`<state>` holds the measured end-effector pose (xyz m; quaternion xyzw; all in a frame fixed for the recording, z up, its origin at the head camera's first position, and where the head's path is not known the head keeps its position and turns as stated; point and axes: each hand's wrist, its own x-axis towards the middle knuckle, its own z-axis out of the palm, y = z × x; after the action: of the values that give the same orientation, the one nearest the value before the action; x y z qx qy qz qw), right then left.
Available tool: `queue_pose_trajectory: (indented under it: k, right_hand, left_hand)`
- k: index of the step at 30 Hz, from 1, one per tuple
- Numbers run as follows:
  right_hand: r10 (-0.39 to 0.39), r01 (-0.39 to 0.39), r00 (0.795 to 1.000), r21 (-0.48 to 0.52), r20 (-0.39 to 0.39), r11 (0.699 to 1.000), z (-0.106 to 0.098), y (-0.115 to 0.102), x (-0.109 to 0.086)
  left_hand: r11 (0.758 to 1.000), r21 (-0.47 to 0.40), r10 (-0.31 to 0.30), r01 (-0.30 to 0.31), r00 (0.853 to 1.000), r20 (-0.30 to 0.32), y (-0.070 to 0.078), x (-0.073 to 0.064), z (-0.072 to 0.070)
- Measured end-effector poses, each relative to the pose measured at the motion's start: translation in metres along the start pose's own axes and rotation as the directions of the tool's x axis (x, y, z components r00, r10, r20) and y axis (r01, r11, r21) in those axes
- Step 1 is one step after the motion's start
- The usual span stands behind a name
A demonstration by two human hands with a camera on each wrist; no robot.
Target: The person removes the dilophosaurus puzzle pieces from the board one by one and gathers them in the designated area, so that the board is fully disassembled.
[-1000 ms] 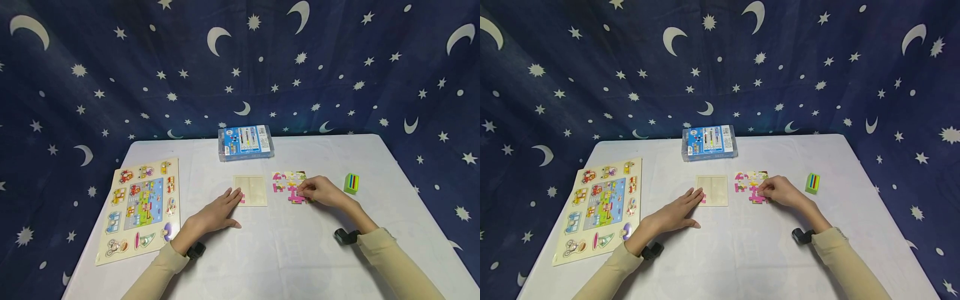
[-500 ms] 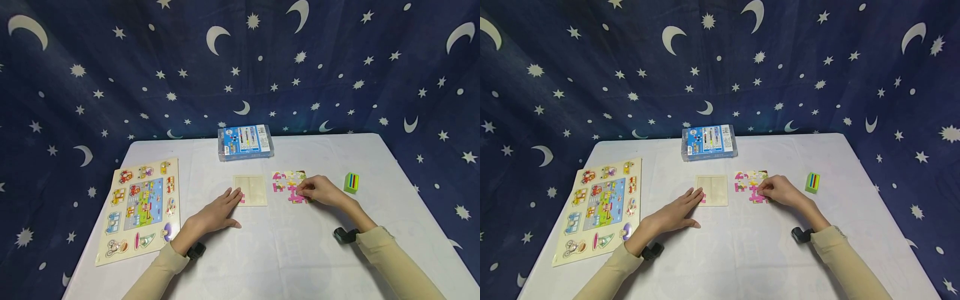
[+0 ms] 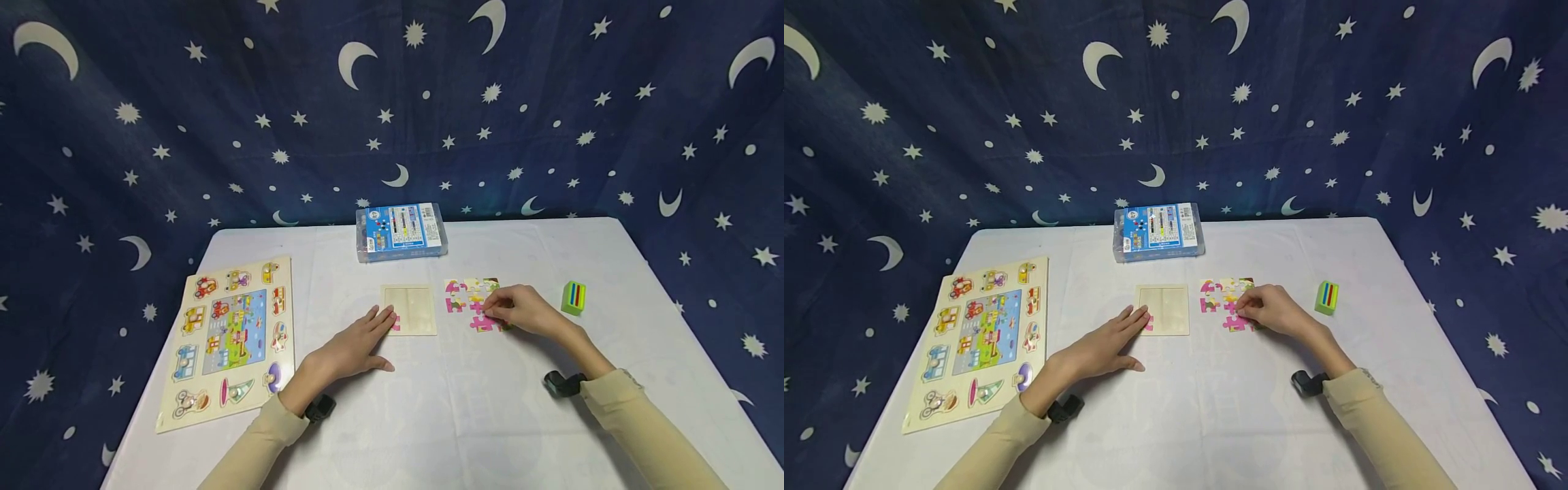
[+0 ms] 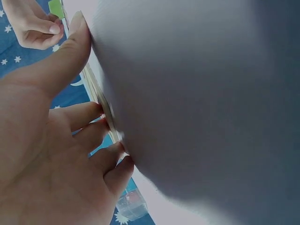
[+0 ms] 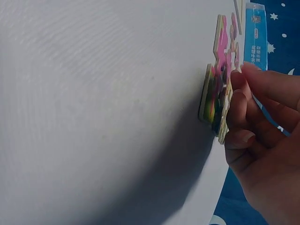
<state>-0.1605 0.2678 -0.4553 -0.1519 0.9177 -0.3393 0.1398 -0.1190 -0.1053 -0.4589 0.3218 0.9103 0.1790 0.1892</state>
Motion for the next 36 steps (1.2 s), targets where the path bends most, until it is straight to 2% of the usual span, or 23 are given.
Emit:
queue_pose_trajectory:
  k: [8, 15, 24, 36]
  right_hand:
    - [-0.005, 0.005, 1.000, 0.069, -0.013, 0.998, 0.007, -0.007, 0.005]
    - [-0.064, 0.065, 0.997, 0.025, -0.049, 0.998, 0.017, -0.022, 0.018]
    - [-0.143, 0.145, 0.989, 0.056, -0.034, 0.988, 0.032, -0.041, 0.035]
    - [-0.203, 0.200, 0.979, 0.074, 0.034, 0.977, 0.059, -0.066, 0.060]
  left_hand:
    - [1.000, -0.009, 0.010, -0.010, 1.000, -0.001, -0.002, -0.001, -0.001]
    - [1.000, -0.011, 0.016, -0.016, 1.000, -0.009, -0.004, -0.002, -0.001]
    - [1.000, -0.026, 0.010, -0.010, 1.000, 0.002, -0.004, -0.005, -0.003]
    - [0.999, -0.018, -0.030, 0.031, 0.999, 0.014, -0.013, -0.004, -0.008]
